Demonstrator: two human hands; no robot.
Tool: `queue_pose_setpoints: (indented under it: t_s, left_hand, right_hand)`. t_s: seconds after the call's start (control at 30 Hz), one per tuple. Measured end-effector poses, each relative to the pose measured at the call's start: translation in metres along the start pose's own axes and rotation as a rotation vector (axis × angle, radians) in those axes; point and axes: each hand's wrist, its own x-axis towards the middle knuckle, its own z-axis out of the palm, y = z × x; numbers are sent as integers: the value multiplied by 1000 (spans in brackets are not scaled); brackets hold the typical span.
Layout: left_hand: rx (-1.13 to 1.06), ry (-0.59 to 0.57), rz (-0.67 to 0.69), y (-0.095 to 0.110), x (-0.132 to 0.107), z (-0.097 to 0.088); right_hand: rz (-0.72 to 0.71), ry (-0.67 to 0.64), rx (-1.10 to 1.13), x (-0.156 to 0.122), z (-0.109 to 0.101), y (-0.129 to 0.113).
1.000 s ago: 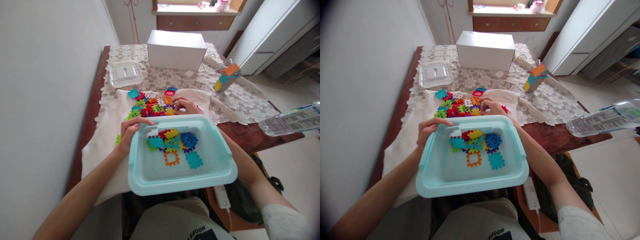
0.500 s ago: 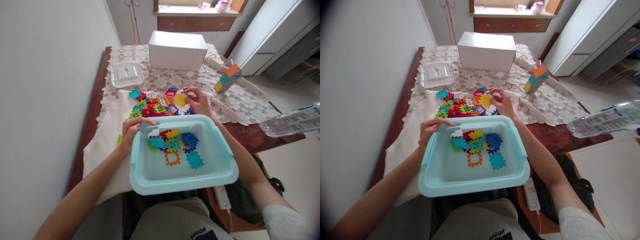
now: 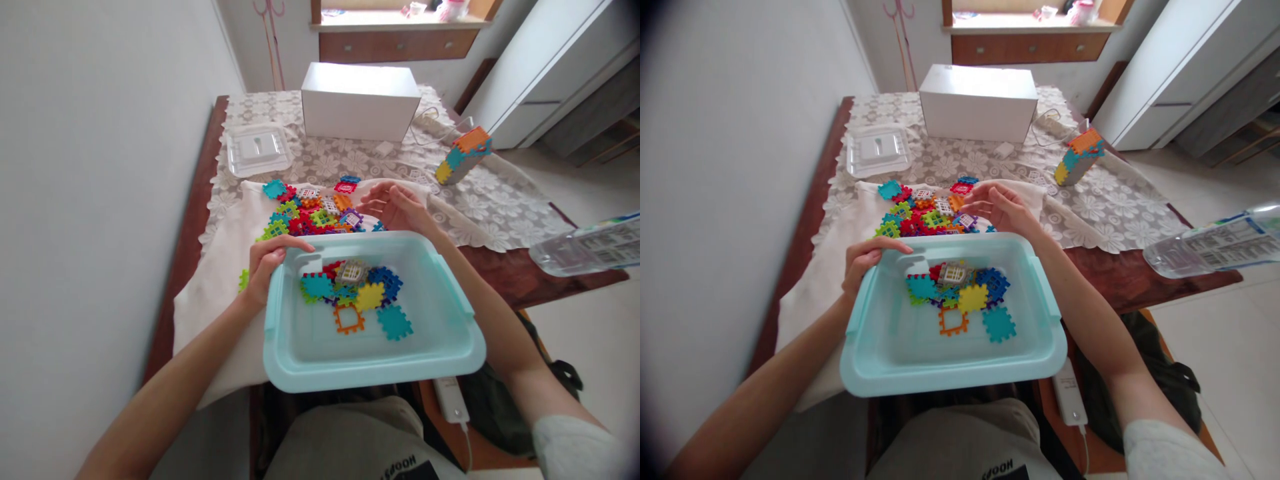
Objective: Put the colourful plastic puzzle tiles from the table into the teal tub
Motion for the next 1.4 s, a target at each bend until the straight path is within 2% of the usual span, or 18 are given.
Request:
queue_pose_setpoints:
  t_s: [0.07,0.13,0.23,0.3,0.4,0.63,0.77,0.93,1.07,1.13,1.27,1.4]
  left_hand:
    - [-9,-9,4,-1,0,0]
    - [-9,-19,12,-1,1,-1]
    - [-11,-26,23,-1,2,-2]
    - [-17,-32,27,-2,2,-2]
    - [-22,-27,34,-3,2,-2]
    - [-11,-20,-7,2,0,-3]
    - [3,-13,-8,1,0,-3]
    - [19,-21,11,0,2,-3]
    - [18,-16,6,3,2,-3]
    - [9,-13,-14,4,1,-2]
    - [10,-18,-31,5,1,-1]
    - [22,-10,6,3,1,-1]
  right_hand:
    - [-25,84,-228,7,-7,14]
    - [-54,104,-534,11,-11,29]
    - [-83,12,-895,12,-12,45]
    - [-98,-89,-977,12,-11,49]
    - [-94,-161,-911,14,-10,49]
    - [51,-100,-550,8,1,35]
    - [100,-55,-458,2,7,28]
    - [24,68,-267,12,3,25]
    - [-49,194,18,17,1,19]
    - [-50,210,158,15,1,13]
    - [-22,88,236,3,-1,2]
    - [74,-143,55,-11,4,-11]
